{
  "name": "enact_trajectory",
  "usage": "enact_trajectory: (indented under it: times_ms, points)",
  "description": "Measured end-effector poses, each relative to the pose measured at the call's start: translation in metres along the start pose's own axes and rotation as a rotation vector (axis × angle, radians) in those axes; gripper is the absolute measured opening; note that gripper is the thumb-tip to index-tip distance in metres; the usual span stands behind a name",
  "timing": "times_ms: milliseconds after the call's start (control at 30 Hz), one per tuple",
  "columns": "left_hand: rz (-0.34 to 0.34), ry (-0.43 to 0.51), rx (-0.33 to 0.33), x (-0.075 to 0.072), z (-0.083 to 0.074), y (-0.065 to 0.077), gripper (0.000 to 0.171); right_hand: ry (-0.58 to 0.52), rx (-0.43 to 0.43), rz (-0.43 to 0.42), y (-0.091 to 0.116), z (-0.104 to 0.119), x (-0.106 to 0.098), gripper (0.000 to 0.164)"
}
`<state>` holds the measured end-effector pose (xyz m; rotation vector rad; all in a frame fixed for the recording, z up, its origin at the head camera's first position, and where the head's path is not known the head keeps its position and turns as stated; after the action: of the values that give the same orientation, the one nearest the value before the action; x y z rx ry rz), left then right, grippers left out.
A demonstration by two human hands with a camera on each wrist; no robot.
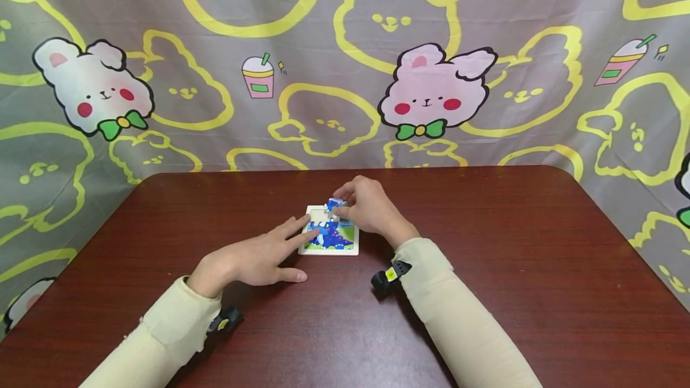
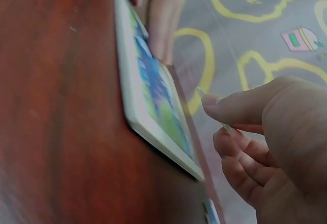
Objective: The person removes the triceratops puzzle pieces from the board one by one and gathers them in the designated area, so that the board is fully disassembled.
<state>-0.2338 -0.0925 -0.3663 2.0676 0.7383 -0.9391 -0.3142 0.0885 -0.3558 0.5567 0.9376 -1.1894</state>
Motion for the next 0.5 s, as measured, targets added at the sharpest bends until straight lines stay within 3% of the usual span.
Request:
enact_trajectory:
  times_ms: [500]
  points:
    - [-0.008, -0.001, -0.01, 0.001, 0.001, -0.002, 0.082, -0.074, 0.079, -0.018, 0.003, -0.035, -0.036, 0.029]
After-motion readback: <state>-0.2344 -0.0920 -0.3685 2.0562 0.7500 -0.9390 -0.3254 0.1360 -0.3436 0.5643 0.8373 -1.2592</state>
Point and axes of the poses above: each hand's wrist, its own y-axis away from the middle knuckle, its own x-axis out of the palm, z = x × y, the point moved 7 cm from there along -y, towards the middle knuckle, and after that the axes turned 10 degrees about y, right-handed, at the moved point
